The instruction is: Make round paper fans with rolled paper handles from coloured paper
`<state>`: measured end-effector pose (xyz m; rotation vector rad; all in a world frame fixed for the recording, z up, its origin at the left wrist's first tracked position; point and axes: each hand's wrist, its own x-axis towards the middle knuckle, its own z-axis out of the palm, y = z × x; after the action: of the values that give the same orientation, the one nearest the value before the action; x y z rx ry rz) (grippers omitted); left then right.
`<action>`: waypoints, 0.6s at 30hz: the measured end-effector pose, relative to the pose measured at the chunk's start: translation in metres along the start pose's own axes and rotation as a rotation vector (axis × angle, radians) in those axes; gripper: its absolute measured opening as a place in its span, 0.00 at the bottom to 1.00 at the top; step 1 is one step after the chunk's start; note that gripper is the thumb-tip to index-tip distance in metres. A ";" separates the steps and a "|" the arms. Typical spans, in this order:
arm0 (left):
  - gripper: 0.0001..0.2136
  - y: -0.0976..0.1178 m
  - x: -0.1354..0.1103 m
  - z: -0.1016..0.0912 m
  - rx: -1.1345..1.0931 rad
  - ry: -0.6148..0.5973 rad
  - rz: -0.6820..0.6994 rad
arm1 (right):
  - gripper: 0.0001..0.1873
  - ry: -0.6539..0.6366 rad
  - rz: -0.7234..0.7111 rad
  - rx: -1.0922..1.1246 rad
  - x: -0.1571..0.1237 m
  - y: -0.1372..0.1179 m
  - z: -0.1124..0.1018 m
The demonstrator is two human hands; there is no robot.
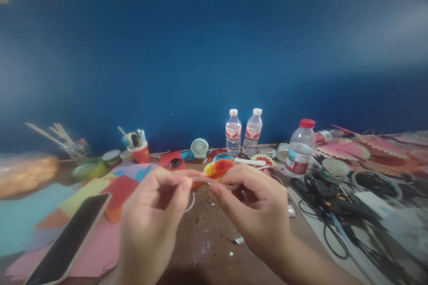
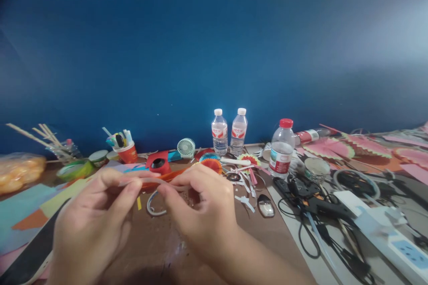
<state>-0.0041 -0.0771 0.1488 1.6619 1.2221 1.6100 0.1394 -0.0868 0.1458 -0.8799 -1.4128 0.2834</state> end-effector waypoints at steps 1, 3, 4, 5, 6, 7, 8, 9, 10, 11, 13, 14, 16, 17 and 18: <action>0.04 0.000 0.001 0.000 -0.016 -0.014 -0.033 | 0.05 -0.007 0.009 0.008 0.000 0.000 -0.001; 0.04 0.001 0.001 0.000 -0.065 -0.036 -0.097 | 0.05 -0.022 0.022 0.015 -0.001 -0.001 -0.002; 0.04 0.001 0.002 0.001 -0.095 -0.049 -0.123 | 0.05 -0.026 0.023 0.013 -0.001 -0.001 -0.002; 0.04 0.001 0.002 0.001 -0.125 -0.060 -0.142 | 0.04 -0.027 0.020 0.003 -0.001 -0.001 -0.002; 0.04 0.001 0.002 0.001 -0.150 -0.069 -0.150 | 0.03 -0.027 0.018 -0.017 0.000 -0.001 -0.003; 0.04 0.001 0.003 0.001 -0.165 -0.071 -0.149 | 0.03 -0.022 0.019 -0.044 0.000 0.000 -0.003; 0.05 0.001 0.003 0.001 -0.169 -0.072 -0.143 | 0.03 -0.011 0.025 -0.074 0.000 0.000 -0.003; 0.05 0.000 0.004 0.001 -0.162 -0.076 -0.137 | 0.03 0.001 0.036 -0.096 0.001 0.001 -0.003; 0.04 0.000 0.005 0.000 -0.152 -0.077 -0.129 | 0.03 0.006 0.049 -0.103 0.001 0.001 -0.003; 0.04 0.000 0.005 0.000 -0.139 -0.083 -0.122 | 0.03 0.000 0.068 -0.088 0.002 0.001 -0.003; 0.04 0.000 0.006 -0.001 -0.116 -0.100 -0.101 | 0.04 -0.037 0.105 -0.011 0.003 0.001 -0.003; 0.03 0.000 0.006 -0.001 -0.106 -0.105 -0.086 | 0.04 -0.058 0.121 0.031 0.003 0.001 -0.003; 0.03 0.001 0.007 -0.002 -0.079 -0.111 -0.057 | 0.04 -0.069 0.141 0.081 0.003 0.001 -0.002; 0.03 0.001 0.007 -0.002 -0.066 -0.112 -0.046 | 0.04 -0.062 0.142 0.086 0.003 0.001 -0.002; 0.03 0.002 0.007 -0.002 -0.057 -0.106 -0.036 | 0.04 -0.052 0.137 0.082 0.003 0.001 -0.002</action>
<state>-0.0063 -0.0725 0.1537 1.6586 1.1367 1.5016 0.1419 -0.0848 0.1472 -0.9084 -1.3805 0.4681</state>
